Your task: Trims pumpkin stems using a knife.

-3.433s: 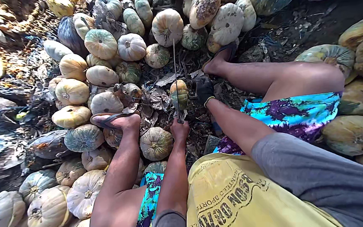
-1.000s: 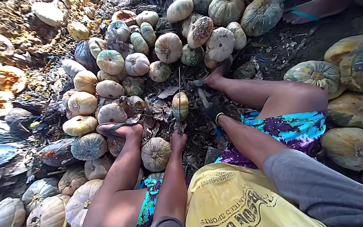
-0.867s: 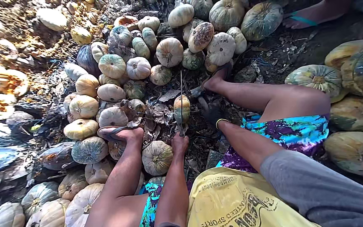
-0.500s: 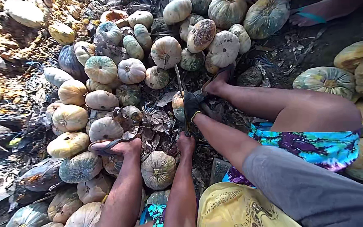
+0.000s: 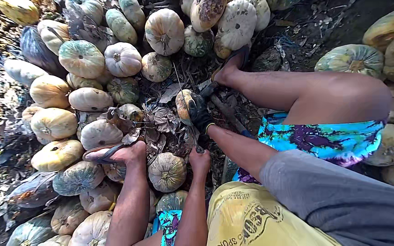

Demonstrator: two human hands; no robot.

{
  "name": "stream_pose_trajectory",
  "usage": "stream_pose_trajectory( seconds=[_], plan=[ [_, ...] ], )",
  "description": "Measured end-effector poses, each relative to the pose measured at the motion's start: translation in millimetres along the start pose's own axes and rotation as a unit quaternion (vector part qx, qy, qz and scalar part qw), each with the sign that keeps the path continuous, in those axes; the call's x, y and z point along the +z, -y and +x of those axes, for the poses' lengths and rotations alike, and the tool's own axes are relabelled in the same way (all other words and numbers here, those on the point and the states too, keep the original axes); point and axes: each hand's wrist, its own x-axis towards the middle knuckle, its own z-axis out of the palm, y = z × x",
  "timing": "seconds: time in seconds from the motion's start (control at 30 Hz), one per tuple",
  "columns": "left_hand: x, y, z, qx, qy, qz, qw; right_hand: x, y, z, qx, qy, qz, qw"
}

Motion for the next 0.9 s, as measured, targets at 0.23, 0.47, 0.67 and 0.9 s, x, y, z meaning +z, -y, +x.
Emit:
stream_pose_trajectory(
  seconds=[0.23,0.47,0.67,0.9],
  plan=[
    [1.5,27.4,-24.3,-0.004,-0.016,-0.002,1.000,-49.3,31.3,59.2,0.222,0.084,0.077,0.968],
    [0.4,23.7,-25.7,-0.012,-0.013,0.026,1.000,-33.6,45.7,83.8,0.094,0.334,-0.109,0.932],
    [-28.7,-6.9,7.8,0.001,0.006,0.094,0.996,-22.2,27.2,80.4,0.091,0.314,-0.099,0.940],
    [-32.9,2.1,15.9,0.034,-0.010,0.126,0.991,-49.9,51.5,70.5,0.114,0.188,-0.040,0.975]
  ],
)
